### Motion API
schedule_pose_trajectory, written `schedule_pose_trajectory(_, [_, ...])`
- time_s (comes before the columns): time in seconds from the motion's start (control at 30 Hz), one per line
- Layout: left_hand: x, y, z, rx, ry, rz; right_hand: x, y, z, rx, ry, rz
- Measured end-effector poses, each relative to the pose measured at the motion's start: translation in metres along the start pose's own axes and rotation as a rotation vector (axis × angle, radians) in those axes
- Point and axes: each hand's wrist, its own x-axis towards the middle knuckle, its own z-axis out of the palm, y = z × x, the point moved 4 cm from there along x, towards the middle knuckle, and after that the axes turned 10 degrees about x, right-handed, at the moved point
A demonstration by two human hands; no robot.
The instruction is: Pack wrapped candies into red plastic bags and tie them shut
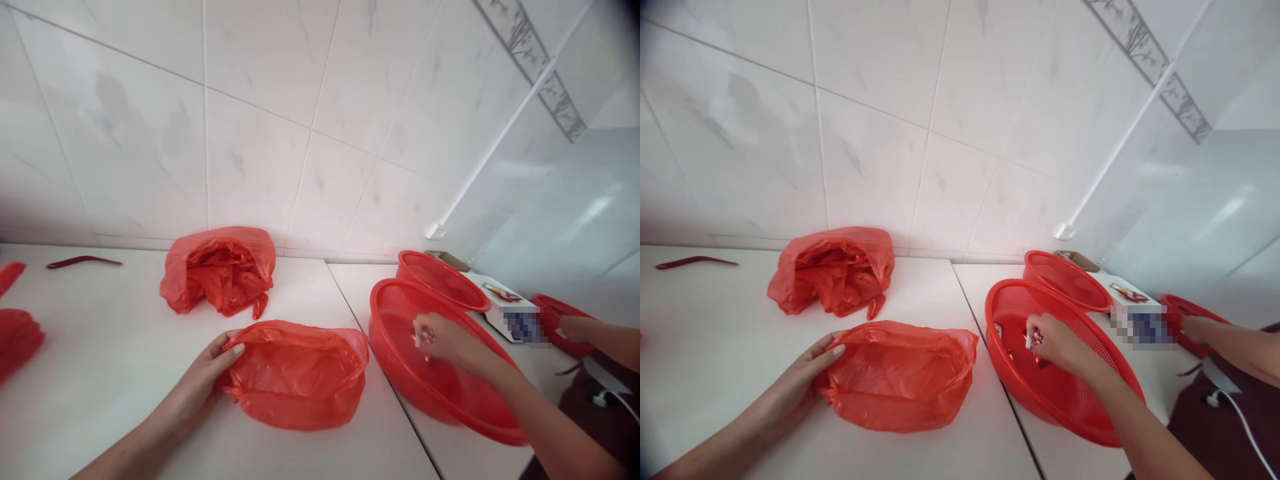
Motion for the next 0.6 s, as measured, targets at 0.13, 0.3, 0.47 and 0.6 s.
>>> schedule_pose_trajectory(0.13, [-0.001,0.001,0.002,0.022,-0.02,0.012,-0.03,-0.081,0.012,0.132,-0.047,-0.253])
schedule_pose_trajectory(0.3, [-0.004,0.006,0.005,0.052,0.001,-0.008,-0.062,-0.15,0.1,-0.163,-0.267,-0.643])
schedule_pose_trajectory(0.47, [-0.004,0.003,0.004,0.038,-0.064,-0.018,-0.049,-0.151,0.165,-0.406,-0.16,-0.808])
schedule_pose_trajectory(0.6, [-0.001,-0.001,0.002,0.07,-0.075,-0.028,-0.042,-0.153,0.158,-0.344,-0.169,-0.758])
